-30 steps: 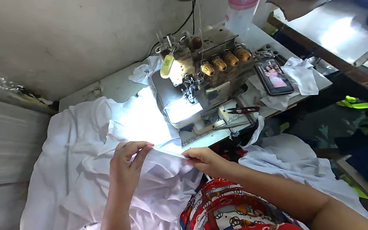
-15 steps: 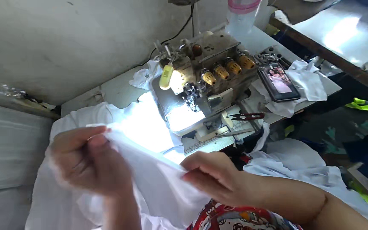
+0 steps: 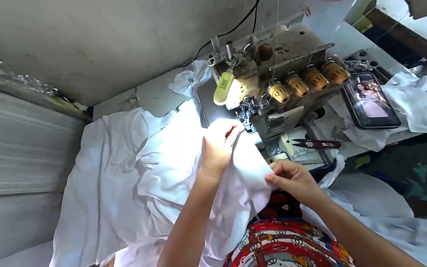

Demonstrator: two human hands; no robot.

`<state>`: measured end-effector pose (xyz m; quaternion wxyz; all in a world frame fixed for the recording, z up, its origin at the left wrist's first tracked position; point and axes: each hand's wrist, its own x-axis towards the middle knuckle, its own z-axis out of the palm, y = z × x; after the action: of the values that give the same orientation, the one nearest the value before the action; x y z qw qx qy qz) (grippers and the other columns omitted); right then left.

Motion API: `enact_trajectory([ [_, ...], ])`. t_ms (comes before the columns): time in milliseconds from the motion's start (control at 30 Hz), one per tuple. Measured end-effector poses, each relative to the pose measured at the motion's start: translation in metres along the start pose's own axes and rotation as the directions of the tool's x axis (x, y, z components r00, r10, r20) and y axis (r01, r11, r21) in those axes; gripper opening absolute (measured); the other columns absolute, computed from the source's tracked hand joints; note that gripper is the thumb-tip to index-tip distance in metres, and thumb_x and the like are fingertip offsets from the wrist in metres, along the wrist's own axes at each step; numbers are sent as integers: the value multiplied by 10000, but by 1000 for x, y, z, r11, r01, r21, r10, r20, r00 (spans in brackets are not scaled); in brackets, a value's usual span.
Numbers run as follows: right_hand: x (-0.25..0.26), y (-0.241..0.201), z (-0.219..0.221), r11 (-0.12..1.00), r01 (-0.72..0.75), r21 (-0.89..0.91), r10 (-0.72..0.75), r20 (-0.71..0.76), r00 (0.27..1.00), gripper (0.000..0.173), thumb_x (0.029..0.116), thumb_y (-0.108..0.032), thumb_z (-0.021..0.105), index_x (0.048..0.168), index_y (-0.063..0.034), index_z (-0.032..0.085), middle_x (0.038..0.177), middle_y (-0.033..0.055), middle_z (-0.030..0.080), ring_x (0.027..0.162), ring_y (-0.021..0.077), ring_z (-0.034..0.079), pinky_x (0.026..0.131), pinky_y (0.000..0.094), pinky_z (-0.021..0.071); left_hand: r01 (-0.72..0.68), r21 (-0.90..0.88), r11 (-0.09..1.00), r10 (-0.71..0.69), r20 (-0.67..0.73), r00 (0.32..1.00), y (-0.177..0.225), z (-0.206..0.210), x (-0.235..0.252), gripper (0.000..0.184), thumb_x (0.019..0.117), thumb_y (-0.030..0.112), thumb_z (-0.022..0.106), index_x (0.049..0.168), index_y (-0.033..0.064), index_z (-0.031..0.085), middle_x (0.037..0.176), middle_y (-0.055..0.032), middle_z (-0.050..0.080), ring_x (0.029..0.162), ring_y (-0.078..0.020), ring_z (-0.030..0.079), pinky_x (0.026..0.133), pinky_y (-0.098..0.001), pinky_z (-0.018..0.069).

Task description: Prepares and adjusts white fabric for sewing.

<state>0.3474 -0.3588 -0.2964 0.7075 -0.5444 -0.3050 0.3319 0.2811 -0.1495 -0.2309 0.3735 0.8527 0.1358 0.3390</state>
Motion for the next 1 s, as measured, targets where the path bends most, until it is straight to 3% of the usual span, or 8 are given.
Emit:
enact_trajectory([
  [100, -3, 1, 1, 997, -78, 10, 77, 70, 995, 115, 908, -117, 731, 963, -133, 631, 804, -113, 692, 673, -40, 636, 617, 141, 536, 83, -63, 995, -83, 2, 997, 0, -1, -4, 142, 893, 40, 738, 1026, 23, 691, 965, -37, 626, 773, -30, 583, 687, -157, 502],
  [200, -11, 4, -1, 985, -163, -50, 167, 113, 979, 158, 928, -135, 704, 1065, -64, 671, 853, -85, 711, 709, -37, 647, 647, 148, 547, 31, 79, 996, -36, 67, 997, 2, -7, -14, 103, 923, 82, 720, 1011, 29, 728, 1004, -59, 698, 904, -65, 662, 833, -218, 550],
  [333, -22, 15, -9, 979, -82, -185, 109, 143, 984, 142, 928, -205, 711, 928, -69, 753, 832, -76, 711, 762, -60, 634, 709, 130, 535, -137, 360, 923, 51, 238, 970, 14, -11, -30, 263, 1015, 188, 599, 1186, 59, 752, 1217, -93, 731, 1120, -216, 694, 969, -396, 540],
  [400, -24, 16, -12, 968, -17, -252, 52, 135, 989, 195, 910, -300, 723, 847, -121, 767, 802, -98, 694, 838, -51, 584, 784, 145, 449, -159, 483, 861, 26, 270, 962, 23, -10, -39, 402, 1047, 339, 525, 1269, 69, 723, 1329, -103, 690, 1149, -280, 688, 933, -467, 532],
  [467, -22, 9, -14, 981, -20, -195, 48, 140, 989, 206, 940, -310, 698, 868, -126, 758, 892, -89, 726, 965, -25, 641, 893, 178, 507, -134, 577, 805, -48, 288, 957, 32, -8, -45, 604, 1045, 516, 409, 1314, 57, 696, 1370, -125, 665, 1190, -338, 667, 952, -538, 498],
  [567, -5, -15, -8, 990, -132, -59, 139, 145, 980, 102, 1014, -206, 581, 977, -125, 629, 856, -121, 670, 800, -43, 643, 738, 176, 549, -53, 627, 777, -147, 262, 954, 27, -3, -33, 773, 994, 650, 397, 1349, 13, 653, 1409, -185, 620, 1282, -399, 602, 1029, -645, 444],
  [667, 22, -32, -1, 989, -140, -50, 146, 128, 981, 110, 1055, -164, 490, 1050, -101, 580, 802, -108, 641, 714, -32, 634, 671, 173, 553, 29, 657, 753, -272, 272, 923, 11, 3, 0, 926, 908, 731, 471, 1500, 19, 499, 1571, -189, 450, 1451, -377, 414, 1153, -613, 298],
  [1000, 18, -22, 11, 992, -114, 49, 111, 66, 992, 43, 1021, -121, 547, 1053, -118, 575, 741, -131, 631, 638, -37, 615, 602, 149, 530, -81, 546, 834, -153, 371, 916, -1, -9, 21, 461, 1000, 302, 484, 1263, -36, 656, 1312, -264, 621, 1270, -427, 553, 1034, -626, 396],
])
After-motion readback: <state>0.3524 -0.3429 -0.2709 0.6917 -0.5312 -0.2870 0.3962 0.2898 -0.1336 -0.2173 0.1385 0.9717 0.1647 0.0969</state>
